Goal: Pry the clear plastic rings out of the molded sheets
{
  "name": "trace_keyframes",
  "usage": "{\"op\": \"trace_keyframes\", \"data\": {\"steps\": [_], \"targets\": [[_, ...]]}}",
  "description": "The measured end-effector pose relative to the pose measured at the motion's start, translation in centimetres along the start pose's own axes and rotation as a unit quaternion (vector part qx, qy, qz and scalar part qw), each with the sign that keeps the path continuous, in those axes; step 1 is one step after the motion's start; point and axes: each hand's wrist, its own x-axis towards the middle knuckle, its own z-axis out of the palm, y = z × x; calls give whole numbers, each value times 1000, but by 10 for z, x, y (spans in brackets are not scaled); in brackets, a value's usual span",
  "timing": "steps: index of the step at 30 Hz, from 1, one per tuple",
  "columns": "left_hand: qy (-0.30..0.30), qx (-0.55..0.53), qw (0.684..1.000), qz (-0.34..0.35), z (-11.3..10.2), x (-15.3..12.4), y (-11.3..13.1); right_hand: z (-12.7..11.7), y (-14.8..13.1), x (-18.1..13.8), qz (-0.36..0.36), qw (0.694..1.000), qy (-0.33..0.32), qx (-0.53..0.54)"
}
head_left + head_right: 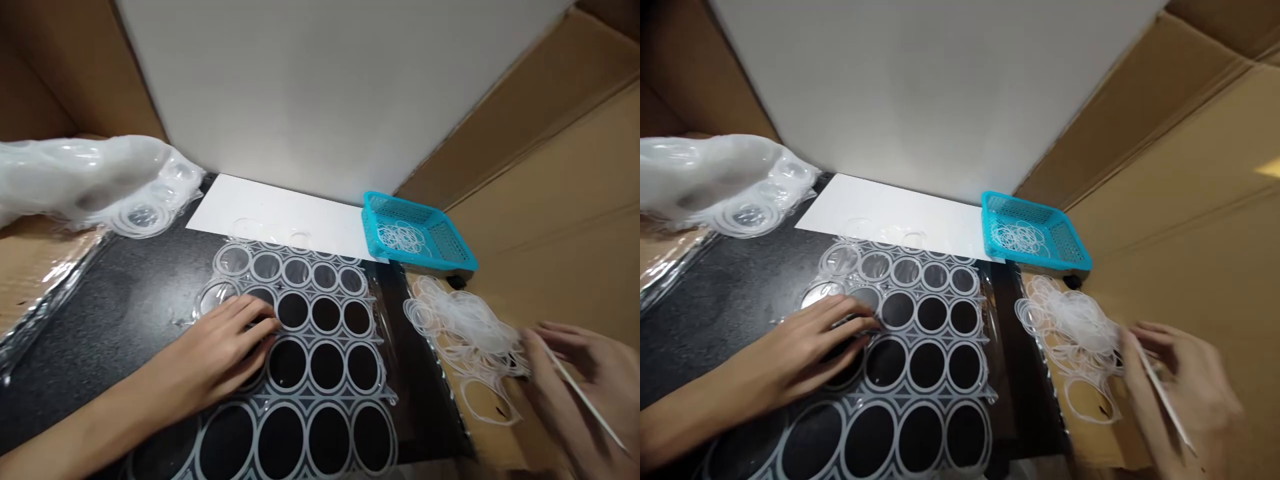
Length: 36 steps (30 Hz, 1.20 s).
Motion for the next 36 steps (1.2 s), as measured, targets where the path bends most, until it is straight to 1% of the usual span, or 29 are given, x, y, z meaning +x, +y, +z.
{"op": "trace_keyframes", "data": {"steps": [1,2,4,5,6,8,11,14,18,24,31,36], "targets": [[-9,1,1000,24,7,20,7,9,-11,2,42,999,27,-21],[-14,4,999,47,17,40,14,19,-22,4,57,998,2,-3],[-5,26,996,83,40,77,28,44,-42,9,23,989,-117,82],[-2,47,995,93,53,93,34,57,-49,11,9,977,-182,115],[2,70,992,102,65,105,39,69,-54,14,-8,963,-228,144],[11,112,988,104,86,120,46,91,-57,21,-33,940,-286,185],[29,150,983,102,104,122,46,111,-50,31,-52,922,-311,224],[37,162,980,108,109,116,42,119,-41,37,-53,911,-327,245],[36,151,982,104,110,112,39,121,-37,40,-47,904,-337,257],[34,139,985,101,110,112,40,120,-40,41,-54,901,-351,250],[31,132,985,104,110,112,39,121,-37,45,-73,896,-357,253],[25,132,986,98,110,112,40,121,-37,48,-90,894,-371,234]]}}
